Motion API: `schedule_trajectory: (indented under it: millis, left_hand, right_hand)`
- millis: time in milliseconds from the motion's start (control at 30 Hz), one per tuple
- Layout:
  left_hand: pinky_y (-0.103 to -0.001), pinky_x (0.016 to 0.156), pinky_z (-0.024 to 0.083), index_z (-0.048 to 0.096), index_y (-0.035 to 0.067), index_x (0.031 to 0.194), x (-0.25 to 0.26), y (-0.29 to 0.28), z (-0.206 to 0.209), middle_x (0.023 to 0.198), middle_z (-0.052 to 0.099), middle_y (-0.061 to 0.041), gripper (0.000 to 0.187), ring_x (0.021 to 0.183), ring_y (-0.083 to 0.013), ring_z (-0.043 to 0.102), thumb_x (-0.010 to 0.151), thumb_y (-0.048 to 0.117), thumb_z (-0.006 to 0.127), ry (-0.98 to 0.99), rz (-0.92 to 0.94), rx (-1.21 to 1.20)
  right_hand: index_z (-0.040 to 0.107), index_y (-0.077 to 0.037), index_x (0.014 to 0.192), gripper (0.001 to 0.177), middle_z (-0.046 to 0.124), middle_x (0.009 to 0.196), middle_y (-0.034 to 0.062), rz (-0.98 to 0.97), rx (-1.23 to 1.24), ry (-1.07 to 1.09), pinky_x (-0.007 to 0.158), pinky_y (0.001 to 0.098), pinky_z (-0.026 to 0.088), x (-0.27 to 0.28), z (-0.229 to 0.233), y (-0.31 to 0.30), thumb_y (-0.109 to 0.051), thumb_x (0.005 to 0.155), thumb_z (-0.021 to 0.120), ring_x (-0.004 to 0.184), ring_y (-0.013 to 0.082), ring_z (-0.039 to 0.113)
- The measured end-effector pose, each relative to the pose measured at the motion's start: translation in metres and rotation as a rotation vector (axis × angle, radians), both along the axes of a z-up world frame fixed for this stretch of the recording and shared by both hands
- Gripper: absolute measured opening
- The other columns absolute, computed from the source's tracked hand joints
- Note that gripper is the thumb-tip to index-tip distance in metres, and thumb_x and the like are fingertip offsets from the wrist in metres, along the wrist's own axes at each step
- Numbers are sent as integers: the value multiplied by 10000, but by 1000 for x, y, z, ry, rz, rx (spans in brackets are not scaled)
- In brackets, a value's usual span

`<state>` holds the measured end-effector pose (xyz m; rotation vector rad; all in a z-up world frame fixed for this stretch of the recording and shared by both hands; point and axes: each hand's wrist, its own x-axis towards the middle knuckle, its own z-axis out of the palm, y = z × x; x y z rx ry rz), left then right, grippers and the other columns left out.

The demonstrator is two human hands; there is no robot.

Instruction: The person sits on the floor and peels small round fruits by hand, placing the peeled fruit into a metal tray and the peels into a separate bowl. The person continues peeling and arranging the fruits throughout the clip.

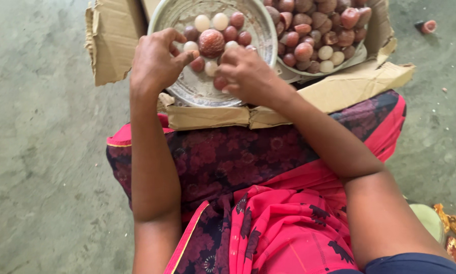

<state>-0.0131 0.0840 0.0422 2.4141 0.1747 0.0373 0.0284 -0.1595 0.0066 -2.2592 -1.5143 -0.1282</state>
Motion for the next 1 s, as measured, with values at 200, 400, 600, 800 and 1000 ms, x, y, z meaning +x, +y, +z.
schedule_trajectory:
  millis: [200,400,600,800,1000]
  left_hand:
    - [-421,716,555,757,56,1127,2,2,0,858,751,-134,392,753,-263,720,852,313,867,-78,-55,13]
    - [-424,722,554,751,58,1131,2,-1,-1,889,754,-129,404,782,-257,726,847,323,865,-35,-50,-30]
    - [-432,741,548,741,51,1146,-1,-4,2,900,763,-129,437,802,-274,723,821,308,880,-72,-76,-26]
    - [-433,740,551,744,55,1140,-2,-2,4,900,755,-136,409,797,-279,728,837,299,869,-64,-64,-21]
    - [-434,745,548,741,50,1134,-4,-5,8,895,764,-126,410,802,-268,728,836,300,872,-79,-83,-19]
  right_hand:
    - [728,-151,1276,348,639,1236,172,-718,-223,220,995,487,521,51,24,-131,-245,943,763,1103,394,651]
    - [590,-293,1449,782,472,1435,238,-783,-524,338,1074,491,442,66,-3,-208,-348,731,893,1292,437,502]
    - [531,-294,1461,873,339,1541,242,-824,-582,365,1084,497,445,72,-17,-202,-355,690,936,1289,489,492]
    - [510,-227,1413,785,446,1421,231,-909,-538,389,1068,532,476,71,-27,-194,-232,731,898,1253,488,546]
    - [524,-236,1383,760,453,1361,236,-845,-467,375,1058,527,462,78,-35,-201,-183,713,877,1241,489,524]
